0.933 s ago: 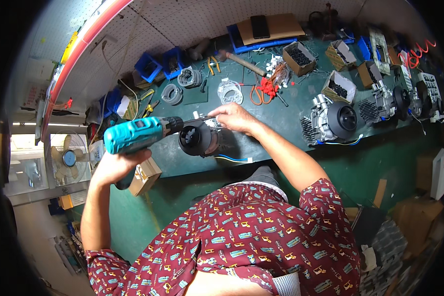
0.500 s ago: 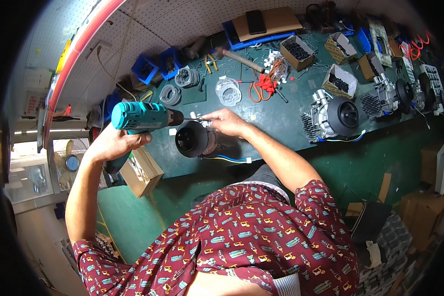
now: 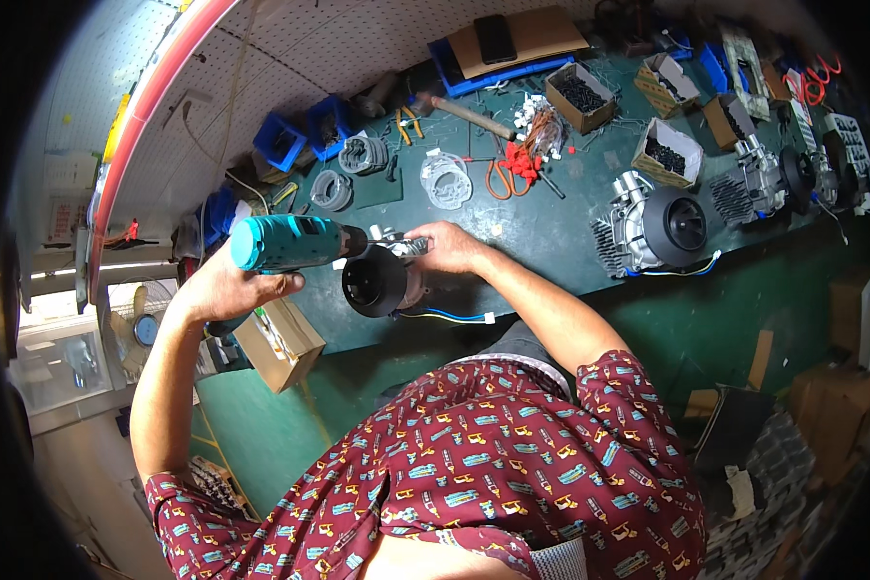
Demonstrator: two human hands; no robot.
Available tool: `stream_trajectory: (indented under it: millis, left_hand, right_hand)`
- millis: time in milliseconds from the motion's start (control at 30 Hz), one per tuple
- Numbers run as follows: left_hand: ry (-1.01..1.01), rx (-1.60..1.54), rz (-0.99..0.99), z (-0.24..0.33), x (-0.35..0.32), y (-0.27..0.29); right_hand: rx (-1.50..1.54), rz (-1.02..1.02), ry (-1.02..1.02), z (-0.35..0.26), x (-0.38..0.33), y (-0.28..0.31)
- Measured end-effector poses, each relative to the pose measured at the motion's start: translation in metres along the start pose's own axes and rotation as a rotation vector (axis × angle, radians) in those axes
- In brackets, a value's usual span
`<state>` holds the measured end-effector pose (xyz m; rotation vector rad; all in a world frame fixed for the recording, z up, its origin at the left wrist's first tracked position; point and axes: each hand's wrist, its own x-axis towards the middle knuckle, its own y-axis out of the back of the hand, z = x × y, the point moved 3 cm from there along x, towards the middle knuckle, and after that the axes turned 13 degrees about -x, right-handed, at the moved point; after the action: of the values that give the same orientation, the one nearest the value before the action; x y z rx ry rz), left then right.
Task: The person uses a cordless drill to fasten screws into several small electric motors on a workbench. They repeatedly pick up motors, align them, and drive screws into the housing, then place the assembled units aside.
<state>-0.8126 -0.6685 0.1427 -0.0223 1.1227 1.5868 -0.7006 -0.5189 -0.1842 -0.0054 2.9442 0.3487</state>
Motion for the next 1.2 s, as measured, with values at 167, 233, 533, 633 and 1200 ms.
stream_trajectory:
  millis: [167, 233, 533, 633, 1200]
  left_hand:
    - [0.027, 0.002, 0.058, 0.001, 0.000, -0.004]
    - [0.025, 0.002, 0.092, 0.005, -0.002, -0.007]
    - [0.060, -0.021, 0.064, 0.018, 0.001, -0.012]
    - [0.057, -0.016, 0.047, 0.012, 0.003, -0.013]
    - [-0.044, -0.439, 0.392, -0.048, -0.081, -0.026]
  right_hand:
    - [0.015, 0.004, 0.002, -0.005, -0.003, 0.000]
    - [0.010, -0.012, 0.011, -0.005, -0.004, 0.000]
    - [0.009, 0.032, 0.030, -0.003, -0.001, -0.001]
    - [0.004, 0.032, 0.028, -0.003, -0.001, -0.001]
    - [1.039, 0.134, -0.202, -0.002, -0.059, 0.035]
